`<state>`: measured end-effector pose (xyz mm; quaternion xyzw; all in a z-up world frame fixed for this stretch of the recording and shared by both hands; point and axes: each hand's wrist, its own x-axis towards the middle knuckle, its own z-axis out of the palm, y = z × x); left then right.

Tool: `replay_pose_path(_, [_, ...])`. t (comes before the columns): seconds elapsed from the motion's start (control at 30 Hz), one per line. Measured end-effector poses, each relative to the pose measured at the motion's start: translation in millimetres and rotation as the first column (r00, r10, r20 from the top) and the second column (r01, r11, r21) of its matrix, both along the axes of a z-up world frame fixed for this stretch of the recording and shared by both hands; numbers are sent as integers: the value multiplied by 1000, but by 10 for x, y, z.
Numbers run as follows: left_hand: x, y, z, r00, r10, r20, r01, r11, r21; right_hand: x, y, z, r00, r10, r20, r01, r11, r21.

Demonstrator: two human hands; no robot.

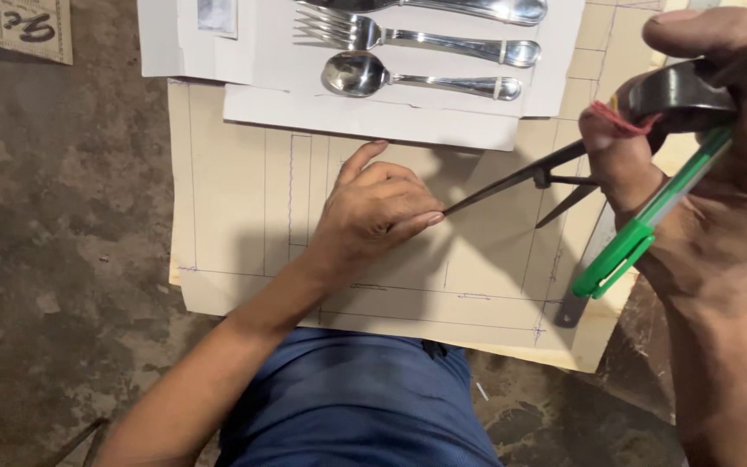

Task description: The person marks a wood panel using a ruler, a compass, and a pen. They first use the ruler and pen to draw straight lines, then use the compass to measure distances between markings on a cutlery set package and transfer them to the panel.

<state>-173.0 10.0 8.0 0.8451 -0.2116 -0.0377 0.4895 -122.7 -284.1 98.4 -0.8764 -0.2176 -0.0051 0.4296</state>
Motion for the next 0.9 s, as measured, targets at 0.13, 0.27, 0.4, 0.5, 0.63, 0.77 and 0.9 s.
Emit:
replay_pose_path(0.13, [13,23,-26,1000,-21,-17,21,999,44,42,18,19,998,-10,-65,10,1000,-5])
replay_pose_path(0.27, [-45,32,-102,1000,-27,6,27,996,84,-36,128,59,997,-29,-67,26,999,-48])
replay_pose_path(0.4, [30,-11,-18,996,-30,79,20,991,130,9,224,264,999,-17,52,21,997,-77])
replay_pose_path(0.5, [20,25,3,998,-37,43,33,996,85,38,299,353,999,-3,45,2,1000,30])
replay_pose_path(0.63, [-125,59,58,997,-71,-13,72,995,62,-20,349,445,999,-31,10,31,999,34])
replay_pose_path(0.77, [-193,64,142,995,-76,-61,77,997,20,11,449,489,992,20,125,-13,998,-54])
replay_pose_path(0.9, [-259,35,134,995,-64,-75,61,998,-35,-106,442,498,997,-49,67,56,992,-114])
